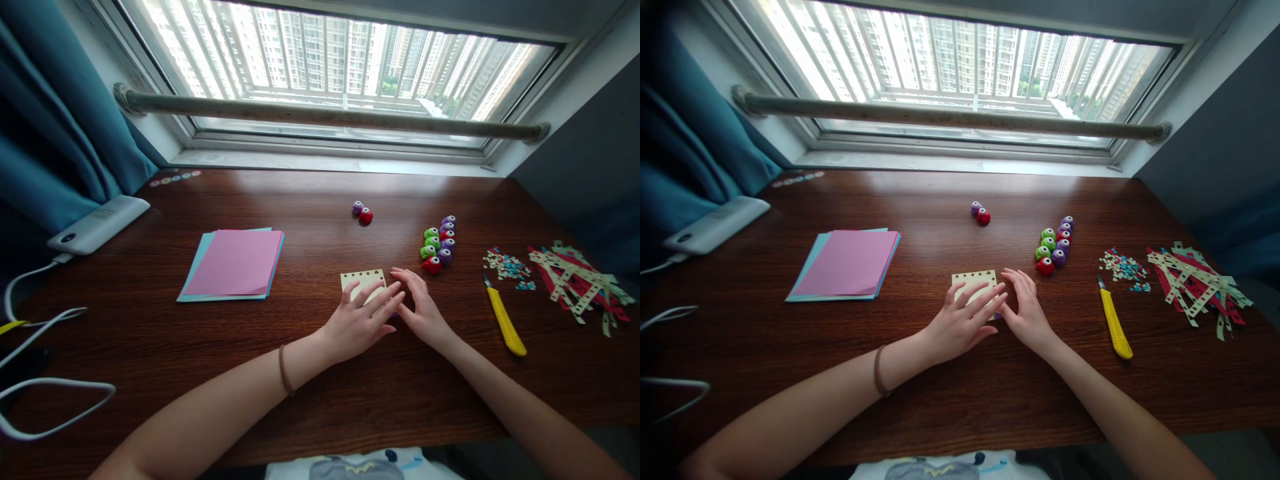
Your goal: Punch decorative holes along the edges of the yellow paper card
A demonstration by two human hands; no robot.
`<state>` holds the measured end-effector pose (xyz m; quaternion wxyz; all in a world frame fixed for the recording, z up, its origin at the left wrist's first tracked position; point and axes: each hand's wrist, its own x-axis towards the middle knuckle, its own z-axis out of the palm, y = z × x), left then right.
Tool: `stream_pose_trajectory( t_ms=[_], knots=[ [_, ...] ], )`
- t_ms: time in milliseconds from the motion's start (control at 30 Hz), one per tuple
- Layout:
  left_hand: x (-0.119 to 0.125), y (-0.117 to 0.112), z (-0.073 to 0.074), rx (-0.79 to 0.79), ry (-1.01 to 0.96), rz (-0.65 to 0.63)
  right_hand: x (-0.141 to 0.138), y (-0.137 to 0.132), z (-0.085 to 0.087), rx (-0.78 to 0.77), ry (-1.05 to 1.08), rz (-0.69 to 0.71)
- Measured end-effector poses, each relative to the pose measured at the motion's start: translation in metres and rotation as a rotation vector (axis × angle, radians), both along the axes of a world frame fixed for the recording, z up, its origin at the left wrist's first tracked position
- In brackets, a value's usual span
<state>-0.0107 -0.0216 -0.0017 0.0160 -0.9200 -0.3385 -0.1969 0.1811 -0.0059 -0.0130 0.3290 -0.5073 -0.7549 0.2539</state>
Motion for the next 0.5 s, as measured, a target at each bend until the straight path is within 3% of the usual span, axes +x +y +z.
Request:
stream_pose_trajectory(
  t_ms=[167,500],
  knots=[
    [0.0024,-0.0003,0.0001,-0.012,-0.006,-0.121,0.0002,-0.0007,-0.0088,0.019,-0.03,-0.003],
    [0.0069,-0.0032,0.008,-0.132,-0.061,-0.128,-0.0028,0.0007,-0.0077,0.0,-0.057,-0.038]
  ],
)
